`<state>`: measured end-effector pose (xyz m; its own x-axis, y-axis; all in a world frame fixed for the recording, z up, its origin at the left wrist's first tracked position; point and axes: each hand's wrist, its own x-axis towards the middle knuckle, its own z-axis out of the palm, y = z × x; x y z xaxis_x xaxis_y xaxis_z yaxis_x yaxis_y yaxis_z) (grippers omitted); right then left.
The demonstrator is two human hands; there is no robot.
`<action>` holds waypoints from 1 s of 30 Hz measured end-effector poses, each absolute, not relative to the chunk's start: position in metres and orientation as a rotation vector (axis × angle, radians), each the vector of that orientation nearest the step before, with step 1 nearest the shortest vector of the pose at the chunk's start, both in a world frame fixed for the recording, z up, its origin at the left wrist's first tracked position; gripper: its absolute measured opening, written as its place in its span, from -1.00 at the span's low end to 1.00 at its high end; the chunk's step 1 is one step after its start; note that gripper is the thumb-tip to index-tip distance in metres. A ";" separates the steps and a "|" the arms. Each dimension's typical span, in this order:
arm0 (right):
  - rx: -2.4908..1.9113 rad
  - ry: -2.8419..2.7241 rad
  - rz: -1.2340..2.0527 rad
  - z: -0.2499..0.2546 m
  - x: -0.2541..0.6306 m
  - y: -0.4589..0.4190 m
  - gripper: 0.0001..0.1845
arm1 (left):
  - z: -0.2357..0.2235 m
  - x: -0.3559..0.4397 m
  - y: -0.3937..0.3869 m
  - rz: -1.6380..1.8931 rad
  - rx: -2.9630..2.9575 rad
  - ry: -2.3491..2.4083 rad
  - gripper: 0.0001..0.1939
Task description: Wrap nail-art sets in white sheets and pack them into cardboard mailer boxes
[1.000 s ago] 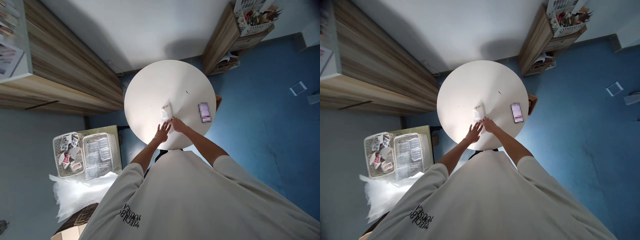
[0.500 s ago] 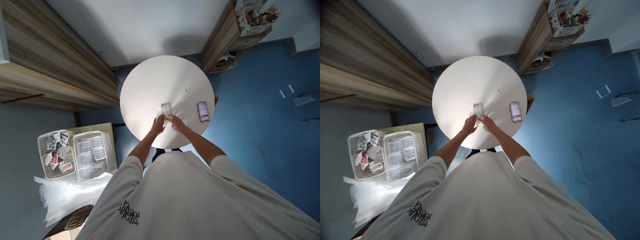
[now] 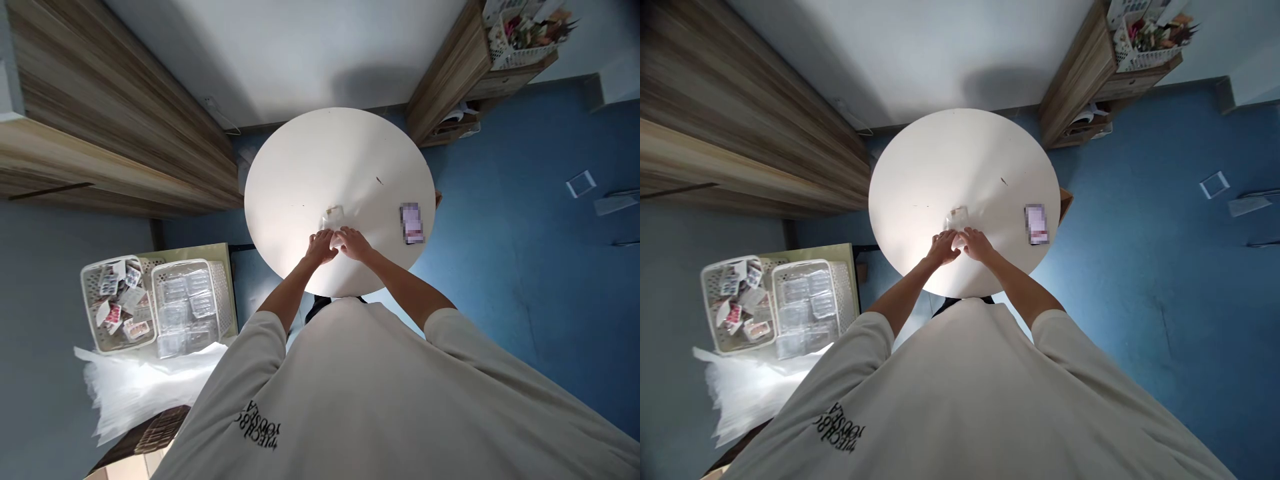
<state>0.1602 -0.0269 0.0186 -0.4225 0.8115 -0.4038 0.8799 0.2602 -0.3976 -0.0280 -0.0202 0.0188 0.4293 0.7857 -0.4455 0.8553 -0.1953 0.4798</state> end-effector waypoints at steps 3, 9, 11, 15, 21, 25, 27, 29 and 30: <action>1.589 2.351 -1.004 0.024 0.163 -0.020 -0.44 | 0.022 -0.035 -0.020 -0.120 1.902 1.382 -0.40; 1.744 2.277 -1.073 0.019 0.159 0.004 -0.59 | 0.021 -0.031 -0.016 0.073 1.559 1.570 -0.51; 1.811 2.240 -1.102 0.015 0.155 0.012 -0.58 | 0.017 -0.027 -0.016 0.145 1.472 1.628 -0.51; 2.019 2.183 -1.160 0.006 0.148 0.020 -0.40 | 0.008 -0.023 -0.021 0.283 1.406 1.666 -0.42; 2.452 1.815 -1.138 -0.014 0.139 0.024 -0.27 | 0.004 -0.019 -0.024 0.217 1.526 1.657 -0.24; 2.542 1.640 -1.198 -0.019 0.133 0.026 -0.48 | 0.006 -0.016 -0.021 0.185 1.512 1.648 -0.23; 2.556 1.595 -1.225 -0.017 0.130 0.025 -0.56 | 0.007 -0.017 -0.023 0.186 1.484 1.643 -0.23; 2.566 1.595 -1.292 -0.014 0.130 0.021 -0.66 | 0.009 -0.018 -0.027 0.184 1.459 1.651 -0.22; 2.566 1.603 -1.336 -0.012 0.130 0.018 -0.71 | 0.010 -0.019 -0.030 0.180 1.447 1.658 -0.21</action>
